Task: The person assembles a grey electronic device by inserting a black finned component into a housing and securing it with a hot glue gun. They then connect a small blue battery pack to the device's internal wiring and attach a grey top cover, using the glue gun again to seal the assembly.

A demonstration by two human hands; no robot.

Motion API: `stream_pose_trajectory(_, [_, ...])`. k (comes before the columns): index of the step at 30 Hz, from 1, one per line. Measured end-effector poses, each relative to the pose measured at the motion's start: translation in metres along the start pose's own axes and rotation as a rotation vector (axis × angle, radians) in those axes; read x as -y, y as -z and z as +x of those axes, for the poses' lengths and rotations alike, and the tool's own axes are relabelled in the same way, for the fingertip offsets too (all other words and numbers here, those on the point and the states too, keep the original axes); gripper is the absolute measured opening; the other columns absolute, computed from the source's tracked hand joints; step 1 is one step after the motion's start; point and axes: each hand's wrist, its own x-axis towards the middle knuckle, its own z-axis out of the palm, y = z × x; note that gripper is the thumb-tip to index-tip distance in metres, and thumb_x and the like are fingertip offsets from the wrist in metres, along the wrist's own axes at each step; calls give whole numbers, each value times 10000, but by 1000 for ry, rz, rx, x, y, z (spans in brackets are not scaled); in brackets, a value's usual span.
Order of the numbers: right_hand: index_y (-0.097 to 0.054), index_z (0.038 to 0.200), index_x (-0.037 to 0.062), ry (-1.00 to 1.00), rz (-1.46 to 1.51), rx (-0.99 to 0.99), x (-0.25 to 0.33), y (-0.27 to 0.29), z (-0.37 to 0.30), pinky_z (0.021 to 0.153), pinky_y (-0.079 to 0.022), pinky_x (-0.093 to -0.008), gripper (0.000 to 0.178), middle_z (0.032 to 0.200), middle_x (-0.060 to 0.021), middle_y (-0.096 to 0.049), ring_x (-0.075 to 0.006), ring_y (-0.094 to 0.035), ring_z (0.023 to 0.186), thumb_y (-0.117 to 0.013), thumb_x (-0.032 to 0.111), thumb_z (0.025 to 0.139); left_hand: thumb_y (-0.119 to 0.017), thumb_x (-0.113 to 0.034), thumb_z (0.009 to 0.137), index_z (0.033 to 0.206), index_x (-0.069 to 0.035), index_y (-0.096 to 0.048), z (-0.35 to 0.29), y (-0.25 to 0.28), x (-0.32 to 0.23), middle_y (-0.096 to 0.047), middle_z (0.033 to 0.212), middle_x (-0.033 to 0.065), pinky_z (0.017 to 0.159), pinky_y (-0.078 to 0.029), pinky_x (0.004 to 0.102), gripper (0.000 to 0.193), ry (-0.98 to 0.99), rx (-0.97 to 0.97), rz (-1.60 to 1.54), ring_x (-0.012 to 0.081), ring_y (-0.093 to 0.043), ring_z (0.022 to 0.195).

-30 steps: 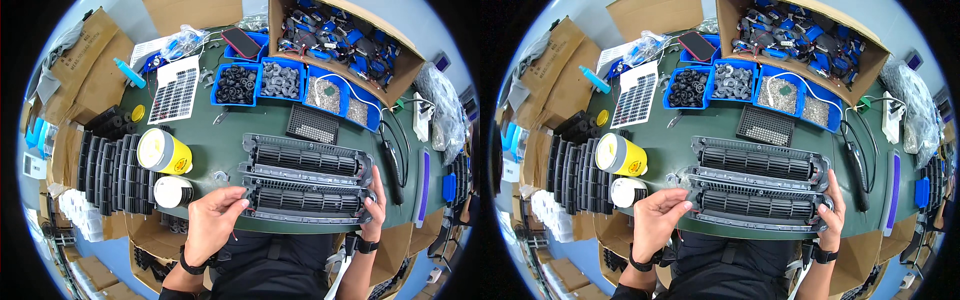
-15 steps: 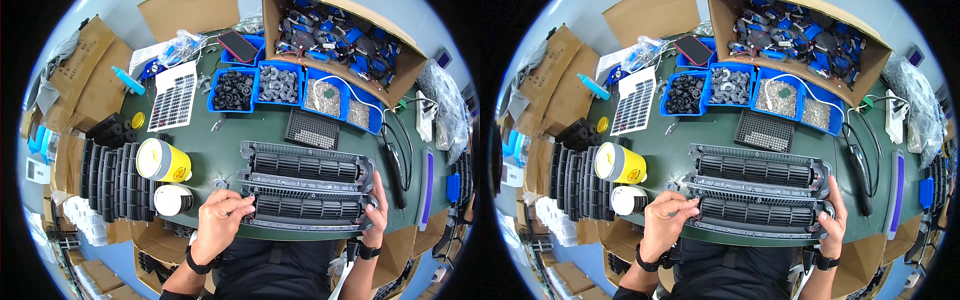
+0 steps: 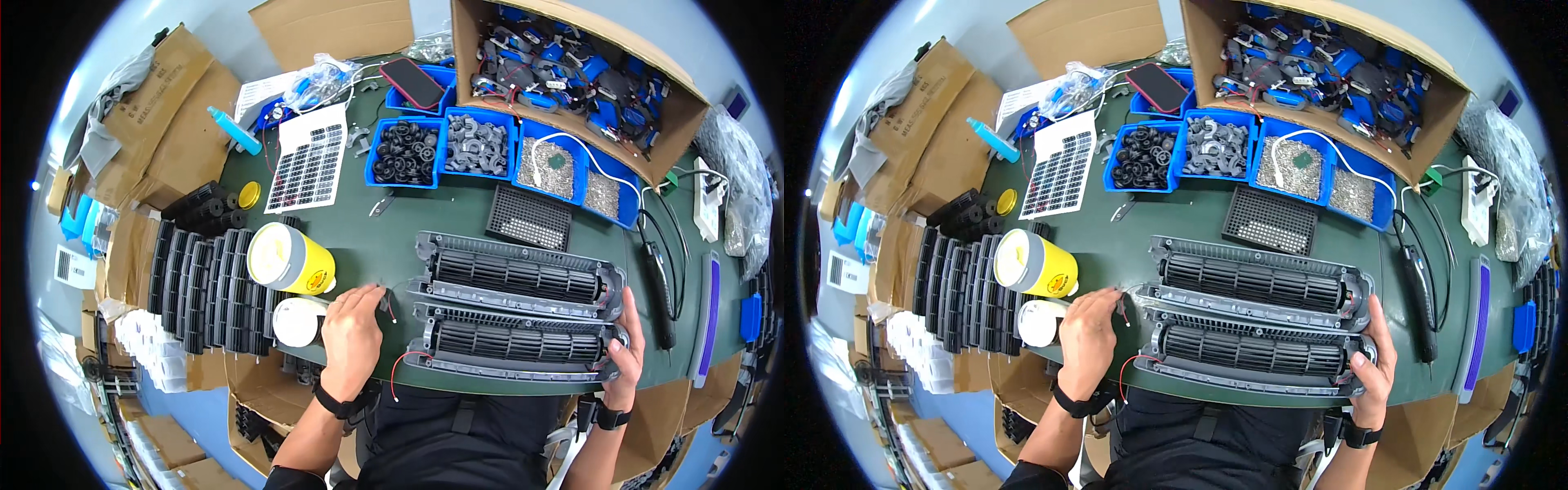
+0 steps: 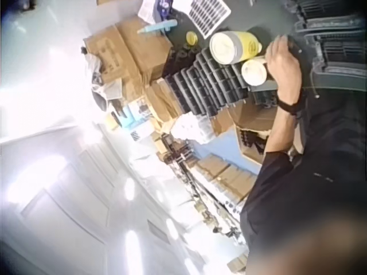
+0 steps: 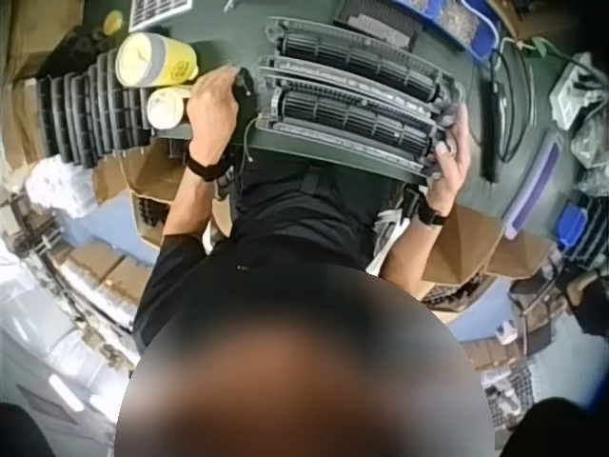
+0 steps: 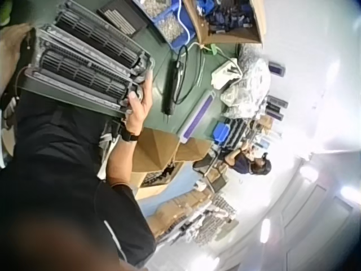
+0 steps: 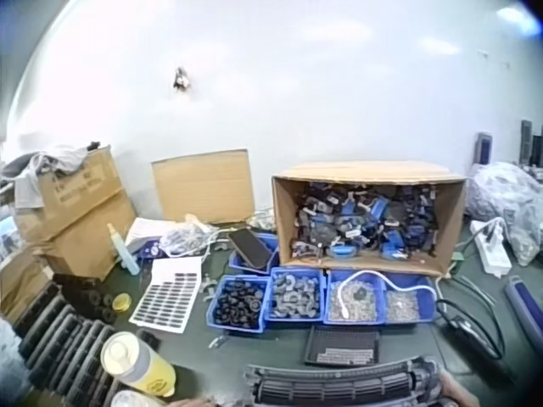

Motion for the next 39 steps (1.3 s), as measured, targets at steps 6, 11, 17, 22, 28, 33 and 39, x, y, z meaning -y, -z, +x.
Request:
stream_pose_trajectory(6, [-361,1602,-91,-4,8,21,-1,3,1,1137,-418,-373,980,1413,-257,-614,-280,-613,1283,-723,329,794,-653,92,882,1106,-3,-749,1,14,-6,-731,1052,176,834,-547,447,262,43,115,-35,367,-680,952])
stream_pose_trajectory(11, [-278,1632,-87,-46,-13,116,-5,15,2,1224,-339,-429,973,1574,-292,-467,-347,-498,1443,-676,264,816,-638,102,880,1135,-12,-762,3,37,-9,-725,1096,186,847,-536,425,306,39,65,-60,367,-659,971])
stream_pose_trajectory(17, [-279,1633,-84,-27,8,93,-3,13,0,1207,-360,-417,971,1548,-288,-493,-341,-528,1411,-677,255,815,-656,38,959,1168,-8,-767,46,51,-35,-773,1047,167,867,-565,364,242,98,-20,-243,296,-745,958])
stream_pose_trajectory(22, [-385,1593,-85,-23,1,29,-1,4,1,1124,-425,-380,975,1420,-236,-613,-274,-613,1267,-743,317,780,-737,-29,945,1196,24,-762,64,34,-42,-795,1043,157,782,-581,276,258,347,140,-556,158,-755,895])
stream_pose_trajectory(28, [-404,1587,-80,-31,-24,17,0,4,2,1095,-442,-373,978,1394,-222,-630,-258,-628,1219,-749,334,771,-785,-55,917,1191,39,-769,75,22,-43,-804,982,128,754,-579,254,290,430,241,-652,125,-751,870])
stream_pose_trajectory(33, [-406,1585,-81,-30,-32,-4,0,3,2,1095,-444,-371,994,1401,-228,-628,-258,-629,1220,-758,352,762,-790,-48,911,1153,37,-785,79,20,-45,-801,983,124,740,-575,247,256,415,246,-651,124,-750,861])
stream_pose_trajectory(39, [-417,1579,-81,-28,-45,-3,-1,5,2,1095,-448,-373,988,1401,-228,-631,-260,-633,1220,-760,359,763,-787,-40,910,1136,29,-793,81,19,-45,-791,971,118,727,-572,247,237,406,257,-633,126,-749,849])
